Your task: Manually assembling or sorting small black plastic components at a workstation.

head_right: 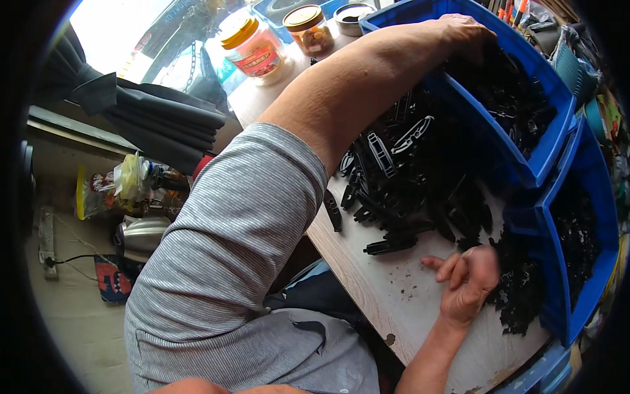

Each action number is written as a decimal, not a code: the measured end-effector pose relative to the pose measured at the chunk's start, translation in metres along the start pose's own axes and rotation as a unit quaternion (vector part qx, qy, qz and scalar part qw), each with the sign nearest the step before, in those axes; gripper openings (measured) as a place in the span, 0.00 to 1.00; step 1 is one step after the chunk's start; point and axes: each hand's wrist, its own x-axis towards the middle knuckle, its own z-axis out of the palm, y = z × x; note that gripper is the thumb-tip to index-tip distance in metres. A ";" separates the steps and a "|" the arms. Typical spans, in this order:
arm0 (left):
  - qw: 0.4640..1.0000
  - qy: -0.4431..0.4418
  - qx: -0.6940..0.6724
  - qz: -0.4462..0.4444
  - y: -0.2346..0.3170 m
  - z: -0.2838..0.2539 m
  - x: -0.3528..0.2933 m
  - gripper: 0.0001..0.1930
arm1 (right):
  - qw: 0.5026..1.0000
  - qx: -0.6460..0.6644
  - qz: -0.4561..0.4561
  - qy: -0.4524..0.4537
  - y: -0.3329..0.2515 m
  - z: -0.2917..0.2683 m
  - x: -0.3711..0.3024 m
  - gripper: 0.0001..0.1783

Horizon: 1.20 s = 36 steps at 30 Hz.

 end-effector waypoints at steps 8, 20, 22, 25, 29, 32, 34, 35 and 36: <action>0.999 -0.015 0.009 -0.029 0.002 0.007 0.006 0.30 | 1.000 -0.011 -0.009 0.008 0.002 0.002 0.001 0.19; 0.994 0.064 -0.080 0.034 0.000 -0.013 -0.008 0.26 | 0.998 0.008 -0.013 0.054 -0.003 0.011 0.001 0.17; 0.983 0.137 -0.115 0.051 0.000 -0.012 -0.009 0.24 | 1.000 -0.006 -0.014 0.017 -0.002 0.001 0.000 0.17; 0.967 0.189 -0.152 0.073 -0.007 -0.023 -0.017 0.23 | 0.999 -0.001 -0.006 0.037 -0.003 0.015 0.000 0.18; 0.915 0.334 -0.188 0.127 -0.001 -0.066 -0.036 0.05 | 1.000 0.017 -0.018 -0.016 0.003 0.002 0.001 0.16; 0.885 0.367 -0.262 0.115 0.021 -0.083 -0.055 0.07 | 0.999 0.020 -0.012 0.027 0.000 0.008 0.003 0.15; 0.890 0.344 -0.275 0.118 0.033 -0.106 -0.077 0.09 | 0.998 0.034 -0.014 0.055 -0.002 0.007 0.002 0.15; 0.907 0.346 -0.233 0.052 0.055 -0.108 -0.089 0.10 | 0.999 0.025 -0.009 0.023 0.001 -0.003 0.002 0.15; 0.920 0.349 -0.176 -0.020 0.062 -0.116 -0.101 0.10 | 1.000 0.022 -0.004 -0.022 0.001 -0.005 0.002 0.15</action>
